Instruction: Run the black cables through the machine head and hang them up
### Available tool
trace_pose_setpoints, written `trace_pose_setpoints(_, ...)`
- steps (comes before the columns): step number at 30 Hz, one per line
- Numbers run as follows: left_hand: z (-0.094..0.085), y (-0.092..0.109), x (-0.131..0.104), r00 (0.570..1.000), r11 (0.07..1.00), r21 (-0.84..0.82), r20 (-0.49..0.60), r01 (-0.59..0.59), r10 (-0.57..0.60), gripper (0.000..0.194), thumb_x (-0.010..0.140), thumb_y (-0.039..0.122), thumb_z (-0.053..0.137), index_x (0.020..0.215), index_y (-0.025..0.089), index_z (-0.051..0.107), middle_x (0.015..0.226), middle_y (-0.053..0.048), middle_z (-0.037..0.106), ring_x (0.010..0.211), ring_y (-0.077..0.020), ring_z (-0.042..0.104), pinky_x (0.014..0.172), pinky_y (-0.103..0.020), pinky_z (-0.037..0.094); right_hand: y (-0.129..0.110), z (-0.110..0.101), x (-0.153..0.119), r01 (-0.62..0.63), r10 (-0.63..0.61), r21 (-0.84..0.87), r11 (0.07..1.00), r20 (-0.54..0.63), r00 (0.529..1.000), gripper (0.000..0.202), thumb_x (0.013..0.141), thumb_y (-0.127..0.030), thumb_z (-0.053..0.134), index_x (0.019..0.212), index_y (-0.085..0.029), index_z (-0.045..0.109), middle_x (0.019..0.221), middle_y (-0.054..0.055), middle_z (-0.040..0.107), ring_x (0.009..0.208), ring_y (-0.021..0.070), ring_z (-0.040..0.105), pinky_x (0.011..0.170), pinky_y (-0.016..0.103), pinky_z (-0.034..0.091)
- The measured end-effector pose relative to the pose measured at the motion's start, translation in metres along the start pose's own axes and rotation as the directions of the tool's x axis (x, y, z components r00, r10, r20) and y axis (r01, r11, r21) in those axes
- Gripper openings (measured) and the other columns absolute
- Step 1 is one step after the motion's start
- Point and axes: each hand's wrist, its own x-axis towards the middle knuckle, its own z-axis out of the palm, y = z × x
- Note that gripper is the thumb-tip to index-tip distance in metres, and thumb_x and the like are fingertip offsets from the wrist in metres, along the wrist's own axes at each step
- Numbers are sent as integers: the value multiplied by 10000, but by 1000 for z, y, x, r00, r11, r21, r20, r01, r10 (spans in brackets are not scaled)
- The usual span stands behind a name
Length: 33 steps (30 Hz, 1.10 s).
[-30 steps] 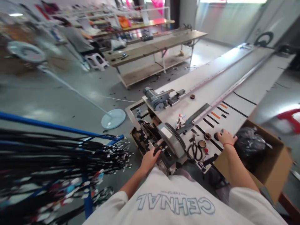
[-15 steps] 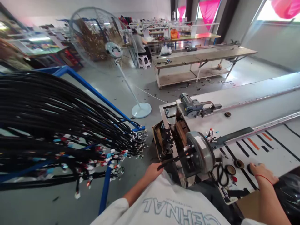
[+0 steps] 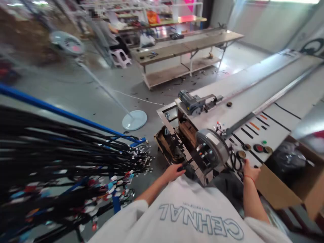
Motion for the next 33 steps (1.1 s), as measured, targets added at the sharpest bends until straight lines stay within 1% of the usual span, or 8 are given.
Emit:
trace_pose_setpoints(1,0,21,18,990,991,-2,24,-136,136,235,829,414,515,816,197,605,824,-12,660,790,-176,582,722,-255,407,-5,-1,-5,-12,12,18,1000,-17,1000,777,723,-633,546,1260,-80,446,1163,299,558,1142,394,541,902,469,487)
trace_pose_setpoints(2,2,41,33,983,983,-5,18,-182,182,275,857,433,477,843,185,594,818,-29,657,771,-180,584,705,-262,411,-9,-2,-8,0,1,34,999,-32,999,735,736,-611,561,1242,-87,459,1168,276,568,1140,374,547,912,445,482)
trace_pose_setpoints(4,7,68,55,990,992,15,-61,-123,124,356,924,432,344,829,172,568,772,-47,636,739,-181,578,674,-273,410,-13,-2,-10,-7,10,44,999,-84,996,702,754,-613,561,1223,-98,469,1189,251,567,1141,360,547,930,435,462)
trace_pose_setpoints(6,10,78,63,991,991,48,-53,-122,125,375,941,408,307,763,177,542,722,-43,612,711,-175,563,667,-274,403,-11,1,-10,-36,42,51,998,-124,991,694,763,-637,547,1213,-115,471,1192,231,570,1126,353,554,934,443,448)
trace_pose_setpoints(14,2,52,41,988,989,18,-43,-149,150,377,950,356,319,654,194,487,636,-14,580,660,-154,560,659,-256,391,-1,10,-5,-49,66,108,993,-164,984,703,719,-656,615,1189,-152,475,1200,195,567,1110,344,554,928,471,434)
trace_pose_setpoints(21,12,59,50,971,965,163,-85,-208,224,337,958,337,340,733,176,532,707,-63,623,724,-200,599,682,-295,407,-1,9,-5,-23,39,94,995,-175,984,690,758,-677,547,1172,-130,471,1185,230,561,1103,376,554,928,530,423)
trace_pose_setpoints(27,11,59,52,966,964,158,-110,-214,233,349,966,344,329,792,155,564,727,-88,642,706,-210,611,672,-302,425,-5,7,-5,-45,63,111,993,-169,984,696,685,-647,649,1134,-144,477,1181,239,571,1115,393,550,922,525,439)
trace_pose_setpoints(33,11,63,51,955,960,143,-138,-241,261,370,958,373,333,816,149,590,701,-76,641,687,-199,605,676,-298,438,-8,4,-7,-56,70,84,995,-184,980,622,739,-648,580,1095,-146,492,1160,249,576,1095,396,564,913,540,442)
